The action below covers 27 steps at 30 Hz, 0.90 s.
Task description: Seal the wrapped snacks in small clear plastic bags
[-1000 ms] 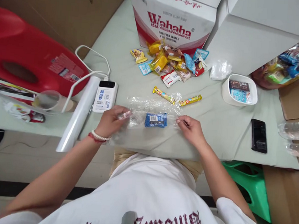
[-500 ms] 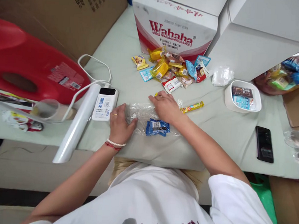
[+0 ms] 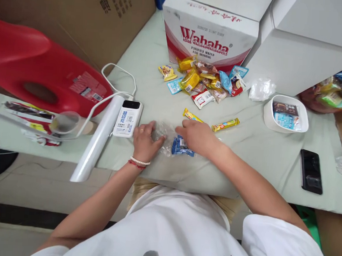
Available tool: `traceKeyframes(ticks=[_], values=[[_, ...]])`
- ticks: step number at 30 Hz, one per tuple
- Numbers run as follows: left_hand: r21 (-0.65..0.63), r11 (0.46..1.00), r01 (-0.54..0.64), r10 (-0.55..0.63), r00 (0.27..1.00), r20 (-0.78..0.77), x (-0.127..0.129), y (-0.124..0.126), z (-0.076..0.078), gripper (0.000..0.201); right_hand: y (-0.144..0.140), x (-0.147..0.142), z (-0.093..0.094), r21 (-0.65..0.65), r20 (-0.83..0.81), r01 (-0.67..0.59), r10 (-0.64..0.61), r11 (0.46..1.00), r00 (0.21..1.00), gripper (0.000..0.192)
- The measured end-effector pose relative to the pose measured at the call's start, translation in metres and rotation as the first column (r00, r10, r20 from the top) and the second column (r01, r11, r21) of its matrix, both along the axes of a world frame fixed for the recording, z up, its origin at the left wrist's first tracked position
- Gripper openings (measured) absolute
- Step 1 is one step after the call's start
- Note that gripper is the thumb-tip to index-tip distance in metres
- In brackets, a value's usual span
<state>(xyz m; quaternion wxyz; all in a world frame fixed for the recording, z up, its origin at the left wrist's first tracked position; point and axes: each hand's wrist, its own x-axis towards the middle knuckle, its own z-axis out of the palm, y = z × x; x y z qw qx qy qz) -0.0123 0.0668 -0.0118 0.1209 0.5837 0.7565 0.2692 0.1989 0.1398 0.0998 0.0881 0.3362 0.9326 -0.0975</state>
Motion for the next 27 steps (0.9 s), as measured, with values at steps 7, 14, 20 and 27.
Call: traceKeyframes(ticks=[7, 14, 20, 27], values=[[0.054, 0.998, -0.023, 0.009, 0.969, 0.247, -0.015, -0.009, 0.016, 0.006, -0.063, 0.034, -0.046, -0.055, -0.116, -0.097, 0.09, 0.994, 0.989, 0.051], [-0.029, 0.995, 0.1, -0.047, 0.686, 0.726, 0.018, -0.027, 0.069, 0.02, -0.073, 0.036, -0.076, -0.076, -0.363, -0.014, -0.014, 0.997, 0.932, 0.043], [-0.054, 0.915, 0.399, -0.339, 0.836, 0.432, 0.079, -0.004, 0.062, 0.03, -0.082, 0.039, -0.085, -0.126, -0.58, 0.027, -0.096, 0.992, 0.809, 0.026], [-0.152, 0.894, 0.422, -0.437, 0.896, -0.084, 0.092, -0.003, 0.051, 0.033, -0.079, 0.069, -0.086, -0.053, -0.652, 0.674, -0.537, 0.737, 0.535, 0.031]])
